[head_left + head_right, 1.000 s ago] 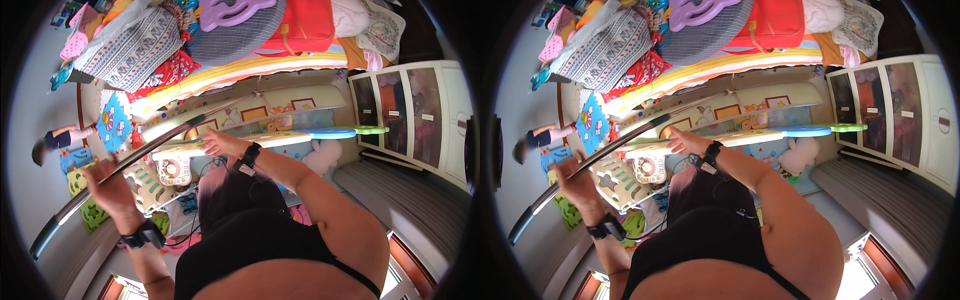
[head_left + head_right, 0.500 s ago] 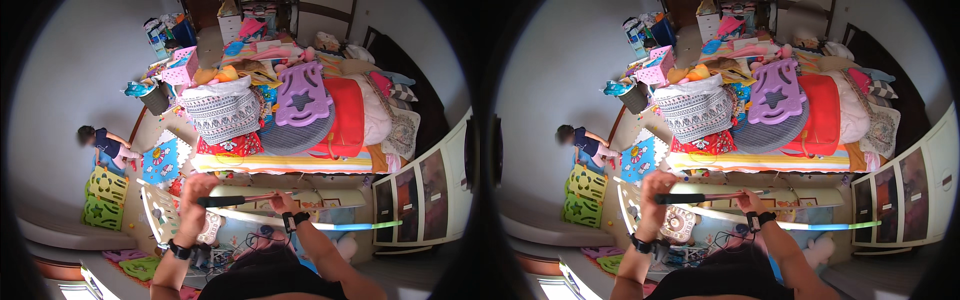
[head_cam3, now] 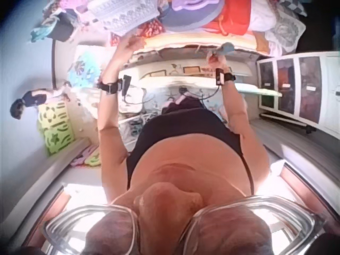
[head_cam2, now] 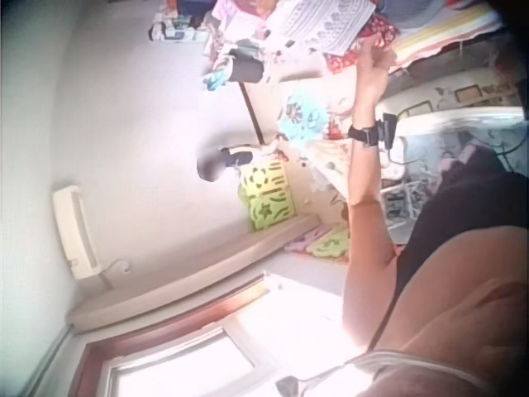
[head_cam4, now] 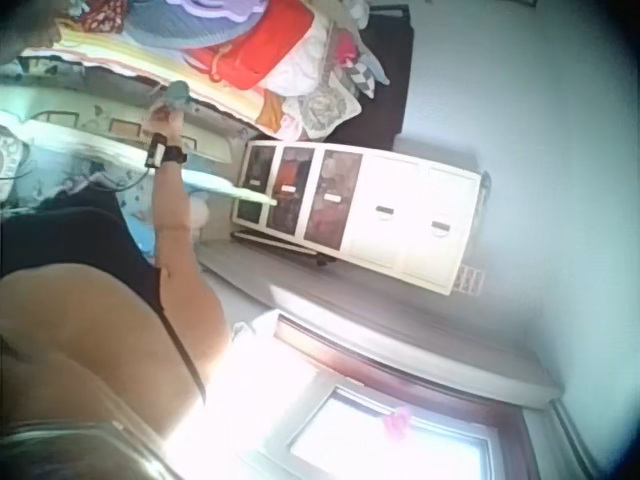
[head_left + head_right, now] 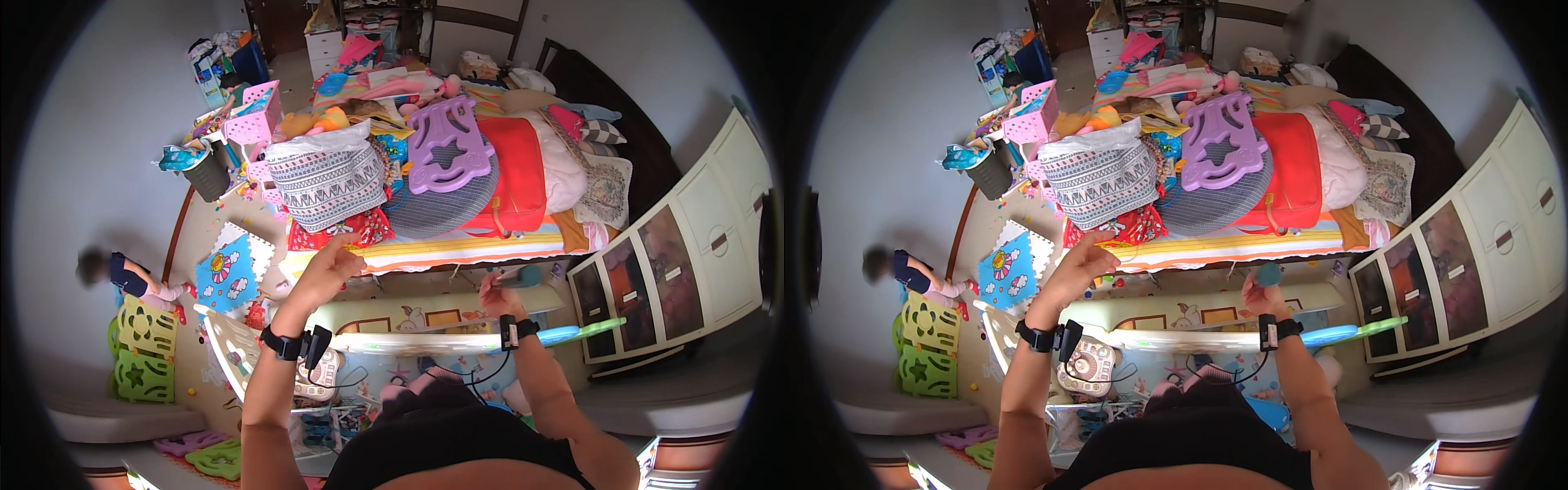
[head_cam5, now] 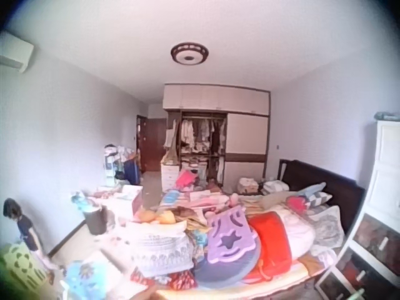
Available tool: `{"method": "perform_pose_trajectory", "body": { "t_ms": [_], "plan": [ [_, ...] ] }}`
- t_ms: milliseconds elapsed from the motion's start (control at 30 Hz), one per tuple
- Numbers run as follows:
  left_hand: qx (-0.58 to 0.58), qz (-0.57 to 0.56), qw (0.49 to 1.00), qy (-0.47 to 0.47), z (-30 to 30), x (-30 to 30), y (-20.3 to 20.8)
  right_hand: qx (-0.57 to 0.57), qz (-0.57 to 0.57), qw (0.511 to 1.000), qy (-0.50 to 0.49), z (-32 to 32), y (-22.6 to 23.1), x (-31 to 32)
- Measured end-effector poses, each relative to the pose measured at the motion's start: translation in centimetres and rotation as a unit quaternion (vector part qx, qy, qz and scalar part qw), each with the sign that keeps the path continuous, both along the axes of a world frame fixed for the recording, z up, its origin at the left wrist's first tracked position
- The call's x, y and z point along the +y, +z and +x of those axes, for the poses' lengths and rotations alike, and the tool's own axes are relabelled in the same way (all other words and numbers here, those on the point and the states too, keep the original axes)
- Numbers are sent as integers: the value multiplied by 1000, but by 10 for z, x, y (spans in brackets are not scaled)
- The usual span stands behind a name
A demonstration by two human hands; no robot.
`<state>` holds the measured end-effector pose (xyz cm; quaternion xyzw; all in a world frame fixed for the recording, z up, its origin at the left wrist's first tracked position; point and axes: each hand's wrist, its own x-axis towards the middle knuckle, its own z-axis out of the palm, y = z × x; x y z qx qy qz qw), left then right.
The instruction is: The person assembles a plastic playpen by connecting multiple colorful interlocking panels. They pick up panels from the floor, align the connectors, and secure them together to form a play area.
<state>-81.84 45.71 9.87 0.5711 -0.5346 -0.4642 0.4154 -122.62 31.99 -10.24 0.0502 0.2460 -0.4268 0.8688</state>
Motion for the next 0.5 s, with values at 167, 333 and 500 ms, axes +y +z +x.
{"method": "perform_pose_trajectory", "body": {
  "t_ms": [167,333,500],
  "plan": [
    [67,60,996,6,19,50,-37,-101,0,995,-10,-29,17,-1],
    [60,138,985,88,51,115,-73,-157,36,987,15,-30,13,4],
    [60,160,973,156,49,148,-81,-181,49,980,68,-22,-4,4]
  ]
}}
